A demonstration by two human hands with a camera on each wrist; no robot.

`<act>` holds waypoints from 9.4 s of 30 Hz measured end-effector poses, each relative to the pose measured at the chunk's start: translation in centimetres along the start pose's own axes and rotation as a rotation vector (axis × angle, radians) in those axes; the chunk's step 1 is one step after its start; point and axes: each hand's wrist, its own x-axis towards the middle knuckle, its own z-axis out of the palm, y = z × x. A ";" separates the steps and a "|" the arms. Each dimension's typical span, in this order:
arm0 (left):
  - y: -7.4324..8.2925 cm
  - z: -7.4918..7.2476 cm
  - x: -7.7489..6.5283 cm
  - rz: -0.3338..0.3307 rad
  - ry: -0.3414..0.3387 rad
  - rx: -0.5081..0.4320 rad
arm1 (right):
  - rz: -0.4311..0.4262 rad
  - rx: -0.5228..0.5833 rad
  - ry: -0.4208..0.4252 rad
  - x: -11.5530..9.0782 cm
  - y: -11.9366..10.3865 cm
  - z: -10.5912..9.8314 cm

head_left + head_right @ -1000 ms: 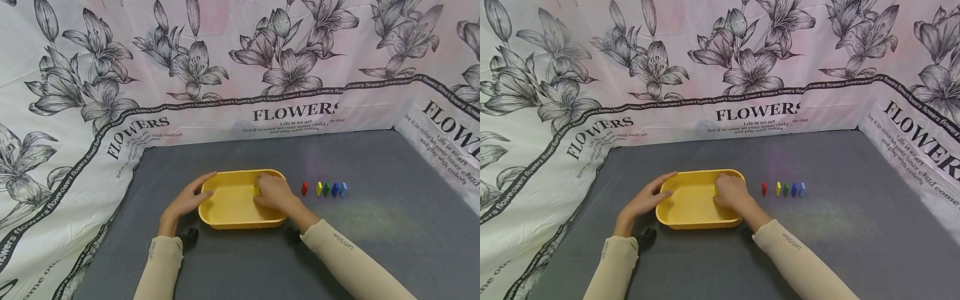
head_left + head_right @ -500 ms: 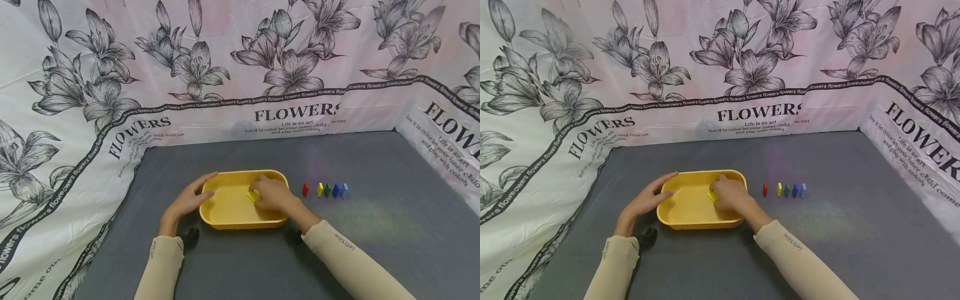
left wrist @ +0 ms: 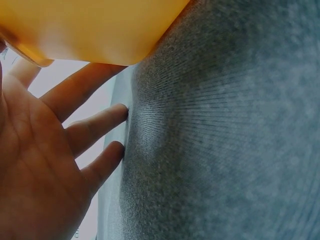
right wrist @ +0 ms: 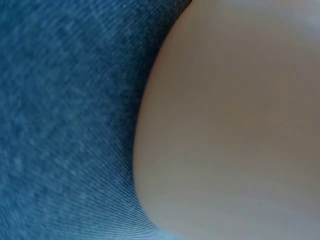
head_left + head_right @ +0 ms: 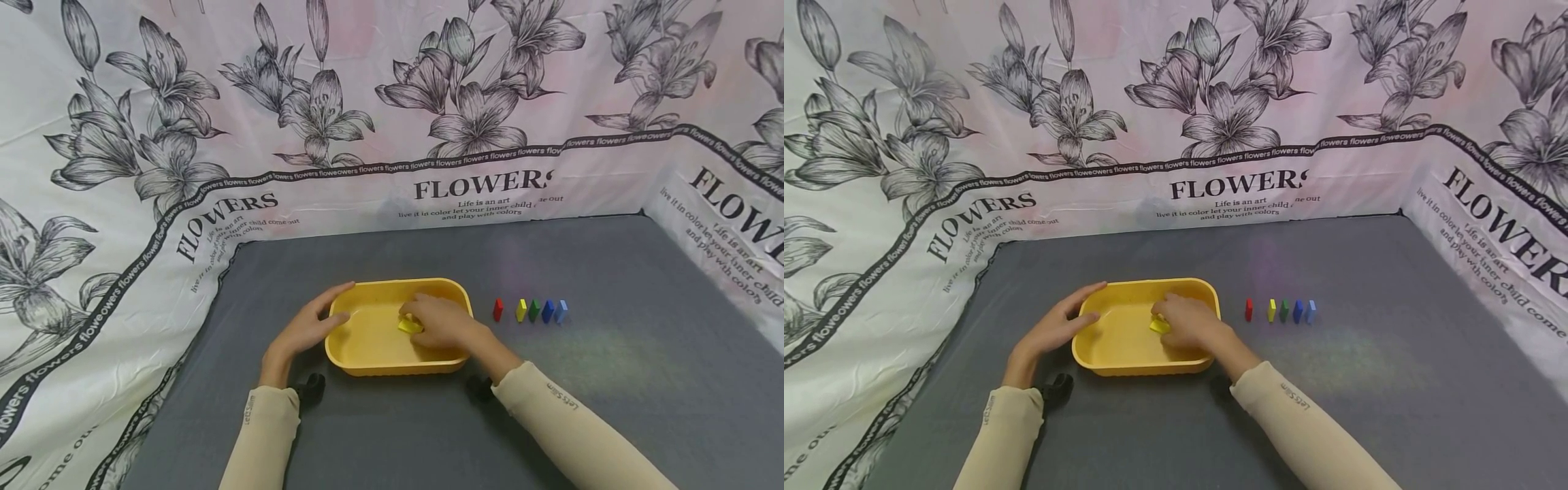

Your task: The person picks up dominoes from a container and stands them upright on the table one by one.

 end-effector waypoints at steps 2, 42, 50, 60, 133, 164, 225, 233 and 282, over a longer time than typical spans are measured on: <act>0.0 0.0 0.0 -0.001 0.001 0.006 | 0.000 -0.013 0.001 0.0 0.0 0.0; 0.3 0.0 0.1 0.038 -0.001 0.008 | -0.020 0.204 0.150 0.2 0.5 -0.5; 0.4 0.1 0.0 0.039 0.003 -0.001 | -0.081 0.365 0.262 -0.4 0.7 -1.3; 0.0 0.1 0.0 0.044 0.003 0.019 | -0.090 0.684 0.234 -2.3 1.4 -2.3; 0.2 0.2 -0.2 0.018 0.005 -0.008 | 0.346 0.560 0.471 -17.9 16.0 -8.1; 0.4 0.3 -0.2 0.039 -0.001 -0.014 | 0.379 0.513 0.213 -18.2 19.5 -5.8; 0.1 0.2 -0.1 0.031 0.002 0.011 | 0.315 0.528 0.484 -17.4 14.5 -8.5; 0.1 0.1 -0.1 0.034 -0.004 0.003 | 0.161 0.508 0.490 -15.7 12.0 -8.5; 0.1 0.2 -0.3 -0.003 0.021 0.020 | -0.050 -0.035 0.212 -2.3 1.1 -2.1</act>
